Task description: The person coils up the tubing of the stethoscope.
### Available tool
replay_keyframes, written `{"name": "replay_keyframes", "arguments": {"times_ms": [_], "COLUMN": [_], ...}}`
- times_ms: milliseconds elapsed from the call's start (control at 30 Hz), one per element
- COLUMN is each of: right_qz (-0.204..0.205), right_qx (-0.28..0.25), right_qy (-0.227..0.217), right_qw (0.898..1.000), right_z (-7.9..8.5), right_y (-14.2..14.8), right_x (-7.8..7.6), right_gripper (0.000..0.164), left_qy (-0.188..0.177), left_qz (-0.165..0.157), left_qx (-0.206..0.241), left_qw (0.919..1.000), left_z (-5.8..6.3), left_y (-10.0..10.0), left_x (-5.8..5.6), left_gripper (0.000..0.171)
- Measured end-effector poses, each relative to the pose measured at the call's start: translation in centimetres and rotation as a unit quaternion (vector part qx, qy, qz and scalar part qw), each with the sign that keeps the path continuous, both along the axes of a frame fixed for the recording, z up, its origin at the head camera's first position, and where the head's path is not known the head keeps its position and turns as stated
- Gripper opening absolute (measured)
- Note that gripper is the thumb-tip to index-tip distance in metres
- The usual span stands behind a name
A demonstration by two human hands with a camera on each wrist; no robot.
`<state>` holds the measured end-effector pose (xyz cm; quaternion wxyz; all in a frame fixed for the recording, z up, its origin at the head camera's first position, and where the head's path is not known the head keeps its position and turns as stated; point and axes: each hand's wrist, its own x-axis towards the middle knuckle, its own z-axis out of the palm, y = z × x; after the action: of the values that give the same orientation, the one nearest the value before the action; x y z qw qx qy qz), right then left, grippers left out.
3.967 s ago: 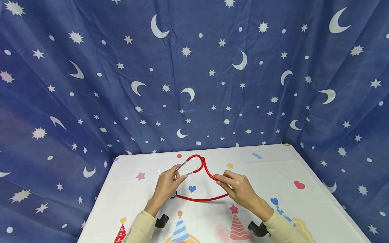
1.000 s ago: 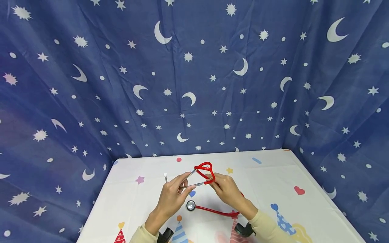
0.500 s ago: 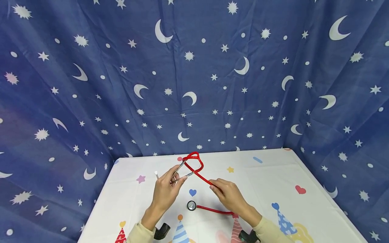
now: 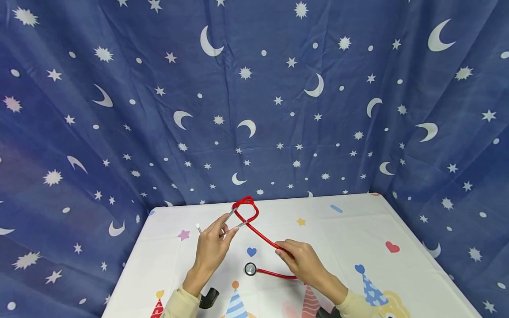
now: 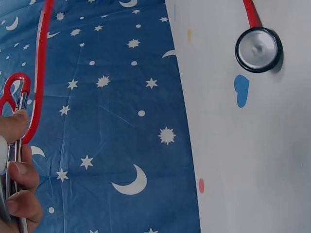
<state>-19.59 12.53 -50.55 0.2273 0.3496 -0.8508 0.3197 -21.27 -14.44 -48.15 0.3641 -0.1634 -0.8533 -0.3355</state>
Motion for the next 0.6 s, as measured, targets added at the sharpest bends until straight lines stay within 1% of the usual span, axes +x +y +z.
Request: {"name": "replay_keyframes", "arguments": {"times_ms": [200, 333, 500, 600], "right_qz": [0.023, 0.032, 0.037, 0.03], "right_qx": [-0.016, -0.023, -0.026, -0.02], "right_qy": [0.031, 0.057, 0.08, 0.085], "right_qw": [0.999, 0.998, 0.996, 0.996], "right_z": [0.8, 1.8, 3.3, 4.1], "right_y": [0.1, 0.1, 0.3, 0.6], "right_x": [0.7, 1.2, 1.3, 1.2], "right_gripper": [0.015, 0.016, 0.015, 0.016], "left_qy": [0.003, 0.005, 0.004, 0.003], "left_qz": [0.011, 0.013, 0.005, -0.005], "left_qx": [-0.019, -0.038, -0.073, -0.086], "left_qw": [0.9998, 0.9992, 0.9973, 0.9963], "left_z": [-0.1, -0.1, -0.3, -0.2], "left_y": [0.1, 0.4, 0.8, 1.0], "left_x": [-0.1, -0.1, 0.2, 0.4], "left_gripper": [0.045, 0.045, 0.046, 0.045]}}
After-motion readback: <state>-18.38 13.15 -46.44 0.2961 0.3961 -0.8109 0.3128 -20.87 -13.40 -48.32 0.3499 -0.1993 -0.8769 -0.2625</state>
